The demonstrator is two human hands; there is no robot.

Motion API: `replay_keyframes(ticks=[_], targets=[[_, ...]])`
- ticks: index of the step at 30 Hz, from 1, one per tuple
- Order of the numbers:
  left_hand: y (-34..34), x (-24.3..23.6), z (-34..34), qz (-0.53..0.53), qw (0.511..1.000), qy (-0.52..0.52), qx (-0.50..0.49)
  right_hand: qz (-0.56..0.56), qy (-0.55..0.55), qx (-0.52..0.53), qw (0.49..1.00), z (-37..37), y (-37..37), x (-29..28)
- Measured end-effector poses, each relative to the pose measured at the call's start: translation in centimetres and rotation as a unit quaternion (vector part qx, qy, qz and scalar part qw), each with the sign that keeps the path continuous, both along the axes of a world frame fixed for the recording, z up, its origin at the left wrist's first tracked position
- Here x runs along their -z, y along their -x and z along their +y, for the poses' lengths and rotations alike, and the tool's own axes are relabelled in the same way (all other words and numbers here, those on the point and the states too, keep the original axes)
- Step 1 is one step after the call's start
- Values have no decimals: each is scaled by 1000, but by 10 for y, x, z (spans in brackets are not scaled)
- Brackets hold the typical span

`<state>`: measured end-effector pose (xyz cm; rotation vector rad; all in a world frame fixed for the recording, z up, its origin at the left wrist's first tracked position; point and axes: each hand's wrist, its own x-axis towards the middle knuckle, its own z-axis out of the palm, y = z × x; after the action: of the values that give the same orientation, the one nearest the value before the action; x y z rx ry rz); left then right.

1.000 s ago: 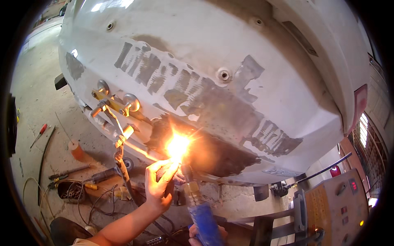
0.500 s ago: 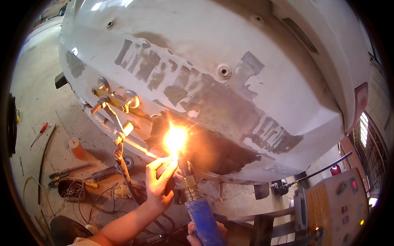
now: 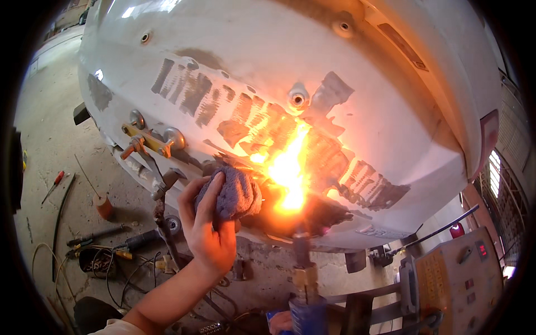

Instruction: The person uses a welding torch to heat a damaged section of a white car bumper, then wipes the area with a blue cloth. They then use a metal hammer to repeatedly tap and shape the heated metal to smooth out the dent.

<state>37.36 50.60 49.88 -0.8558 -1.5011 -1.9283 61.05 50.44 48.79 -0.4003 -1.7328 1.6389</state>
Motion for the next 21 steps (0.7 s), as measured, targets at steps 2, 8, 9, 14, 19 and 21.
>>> replay_keyframes(ticks=[2, 8, 9, 14, 19, 21], targets=[[-1, 2, 8, 28, 999, 13, -27, 3, -39, -6, 999, -9, -5, -5], [-17, 29, 9, 124, 986, 101, 46, 14, -69, -1, 998, -19, -7, -9], [-13, 26, 7, 96, 992, 80, 26, 17, -71, 0, 997, -20, -8, -11], [10, -7, 4, 12, 996, -32, -77, 24, -86, 5, 996, -17, -12, -13], [-18, 34, 22, 141, 987, 64, -51, 21, -98, 2, 995, -17, -11, -16], [-20, 32, 15, 145, 984, 101, -4, 20, -97, 5, 995, -20, -14, -13]])
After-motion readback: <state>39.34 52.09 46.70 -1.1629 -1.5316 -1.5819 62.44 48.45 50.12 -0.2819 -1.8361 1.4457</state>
